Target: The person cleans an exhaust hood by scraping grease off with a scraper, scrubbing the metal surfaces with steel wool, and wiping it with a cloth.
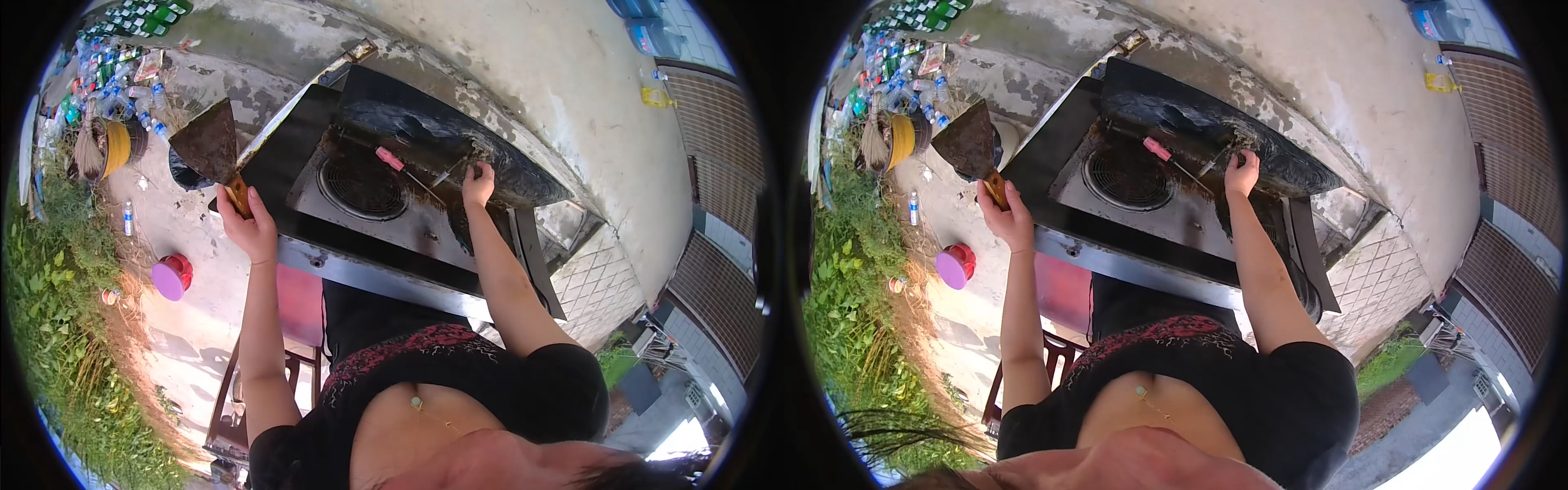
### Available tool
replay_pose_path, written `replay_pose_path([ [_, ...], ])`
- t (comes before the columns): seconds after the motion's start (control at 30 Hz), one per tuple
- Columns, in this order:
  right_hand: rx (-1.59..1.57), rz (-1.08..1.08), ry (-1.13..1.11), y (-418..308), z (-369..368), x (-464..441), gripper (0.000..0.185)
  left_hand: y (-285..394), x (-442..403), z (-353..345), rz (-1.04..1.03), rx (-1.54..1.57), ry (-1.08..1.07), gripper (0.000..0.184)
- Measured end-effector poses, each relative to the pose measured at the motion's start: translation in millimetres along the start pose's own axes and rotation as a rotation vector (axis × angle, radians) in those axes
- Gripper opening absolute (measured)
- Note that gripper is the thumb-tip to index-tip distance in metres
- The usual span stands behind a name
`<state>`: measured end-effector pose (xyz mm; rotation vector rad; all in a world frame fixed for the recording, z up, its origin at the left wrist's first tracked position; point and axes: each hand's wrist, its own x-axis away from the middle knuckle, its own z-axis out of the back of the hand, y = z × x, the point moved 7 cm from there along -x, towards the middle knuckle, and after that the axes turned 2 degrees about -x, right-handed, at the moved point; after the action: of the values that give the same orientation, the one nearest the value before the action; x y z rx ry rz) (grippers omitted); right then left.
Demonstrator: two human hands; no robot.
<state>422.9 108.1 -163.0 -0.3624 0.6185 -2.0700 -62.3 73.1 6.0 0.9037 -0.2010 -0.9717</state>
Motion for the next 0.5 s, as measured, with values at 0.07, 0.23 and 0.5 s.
replay_pose_path([
  [0.07,-0.072,0.110,0.163,-10.5,11.3,1.5,0.016,1.9,-1.8,-1.9,0.054,0.037,0.012,0.048],
  [0.23,0.130,0.195,0.041,-19.5,-1.7,-5.1,0.016,-1.6,1.7,-1.3,0.037,-0.011,-0.019,0.049],
  [0.5,-0.928,-1.019,-0.183,21.6,-36.9,27.9,0.020,2.8,-0.9,-0.6,0.068,0.027,-0.025,0.047],
])
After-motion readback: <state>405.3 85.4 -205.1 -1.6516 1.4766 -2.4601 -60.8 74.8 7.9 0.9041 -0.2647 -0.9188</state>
